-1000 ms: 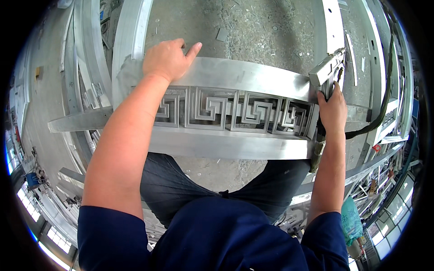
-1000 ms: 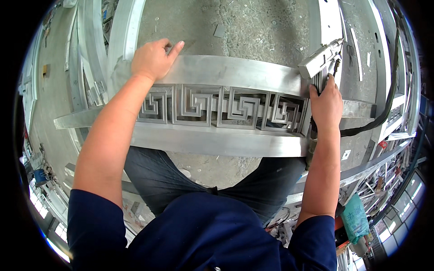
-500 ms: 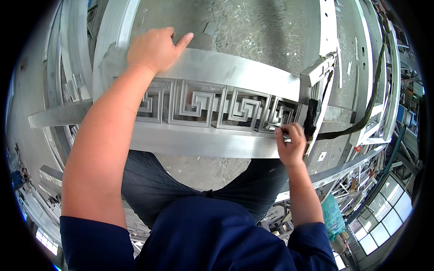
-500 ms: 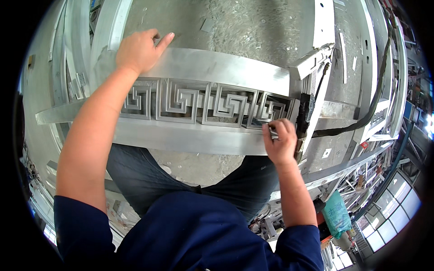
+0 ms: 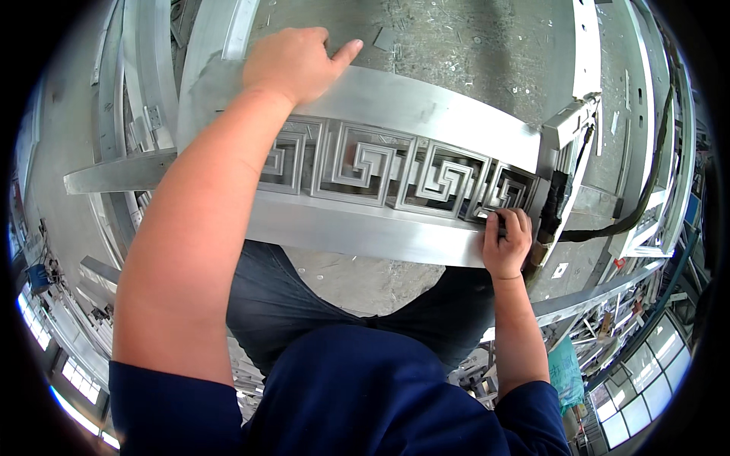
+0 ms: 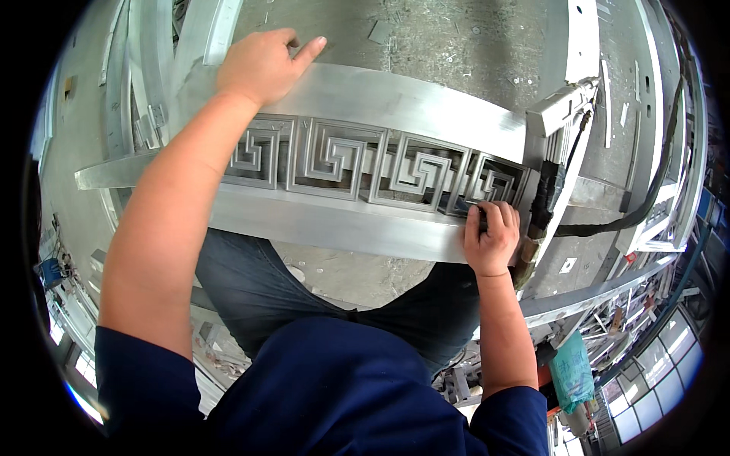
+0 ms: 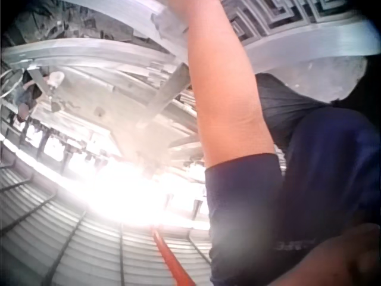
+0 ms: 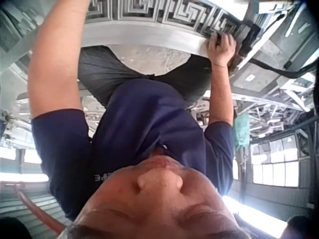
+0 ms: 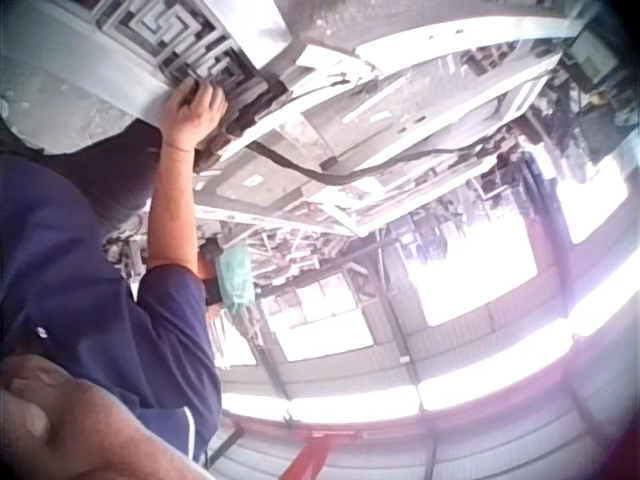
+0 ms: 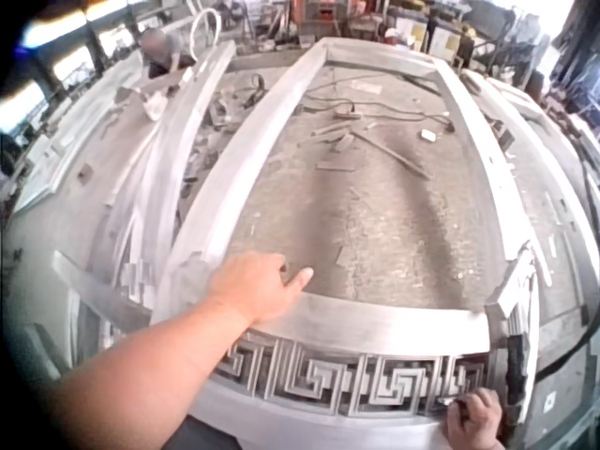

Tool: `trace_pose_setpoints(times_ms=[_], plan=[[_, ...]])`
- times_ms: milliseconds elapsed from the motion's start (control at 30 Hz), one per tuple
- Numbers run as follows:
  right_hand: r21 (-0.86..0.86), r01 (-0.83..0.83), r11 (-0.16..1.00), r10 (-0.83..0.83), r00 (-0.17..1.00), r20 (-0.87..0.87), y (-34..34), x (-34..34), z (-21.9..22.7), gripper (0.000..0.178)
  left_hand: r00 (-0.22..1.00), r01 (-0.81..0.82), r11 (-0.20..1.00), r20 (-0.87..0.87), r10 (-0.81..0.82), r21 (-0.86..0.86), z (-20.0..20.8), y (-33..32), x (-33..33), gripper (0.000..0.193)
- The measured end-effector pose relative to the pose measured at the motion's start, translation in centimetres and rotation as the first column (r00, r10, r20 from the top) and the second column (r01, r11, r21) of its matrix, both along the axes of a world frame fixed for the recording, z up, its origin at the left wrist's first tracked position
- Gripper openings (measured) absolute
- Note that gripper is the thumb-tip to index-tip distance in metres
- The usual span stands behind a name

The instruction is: The person welds a decorative metal frame with a Greek key pattern using a handheld welding torch. They repeatedly position the torch, weld along the pattern, and adjust the frame on the floor.

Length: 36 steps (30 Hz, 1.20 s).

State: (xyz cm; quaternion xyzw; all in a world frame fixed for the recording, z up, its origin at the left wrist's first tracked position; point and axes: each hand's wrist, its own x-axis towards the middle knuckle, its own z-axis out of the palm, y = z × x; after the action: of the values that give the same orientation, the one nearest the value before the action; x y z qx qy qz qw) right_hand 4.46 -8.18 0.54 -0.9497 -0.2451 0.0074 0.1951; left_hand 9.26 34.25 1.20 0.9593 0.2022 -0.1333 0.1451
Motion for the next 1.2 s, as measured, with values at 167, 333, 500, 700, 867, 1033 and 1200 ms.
trace_pose_setpoints(times_ms=[167, 333, 500, 700, 867, 1033, 1200], plan=[[0.153, 0.008, 0.988, 0.006, 0.996, -0.092, 2.4, -0.3, 0.8, 0.012, 0.999, 0.006, 1.0, 0.036, -0.006, 0.01, -0.1, 0.0, -0.2, 0.067], [0.235, -0.255, 0.938, 0.319, 0.9, -0.297, 11.7, -1.7, 2.9, 0.024, 0.999, 0.013, 0.999, 0.044, -0.015, 0.036, -0.2, 0.1, -0.4, 0.067], [-0.02, -0.457, 0.889, 0.435, 0.857, -0.276, 14.9, -2.0, 2.7, 0.044, 1.0, 0.02, 0.999, 0.014, -0.021, 0.025, 0.0, 0.1, -0.1, 0.066], [0.23, -0.297, 0.927, 0.344, 0.917, -0.202, 11.2, -0.3, 3.5, 0.043, 0.998, 0.037, 0.997, 0.043, -0.04, 0.061, -0.6, -0.1, -0.1, 0.065], [-0.07, 0.299, 0.952, -0.28, 0.938, 0.204, 1.3, 7.6, 5.5, 0.048, 1.0, 0.021, 0.999, 0.013, -0.021, 0.049, -0.1, 0.2, -0.4, 0.062], [-0.35, 0.363, 0.864, -0.374, 0.927, 0.036, 0.8, 10.1, 6.5, 0.06, 0.999, 0.005, 0.991, 0.043, -0.011, 0.136, -0.5, -0.2, -0.6, 0.056], [-0.485, 0.344, 0.804, -0.373, 0.927, 0.04, -0.6, 11.7, 4.9, 0.065, 0.998, -0.062, 0.994, 0.028, 0.06, 0.092, 0.0, -0.5, -0.6, 0.049]])
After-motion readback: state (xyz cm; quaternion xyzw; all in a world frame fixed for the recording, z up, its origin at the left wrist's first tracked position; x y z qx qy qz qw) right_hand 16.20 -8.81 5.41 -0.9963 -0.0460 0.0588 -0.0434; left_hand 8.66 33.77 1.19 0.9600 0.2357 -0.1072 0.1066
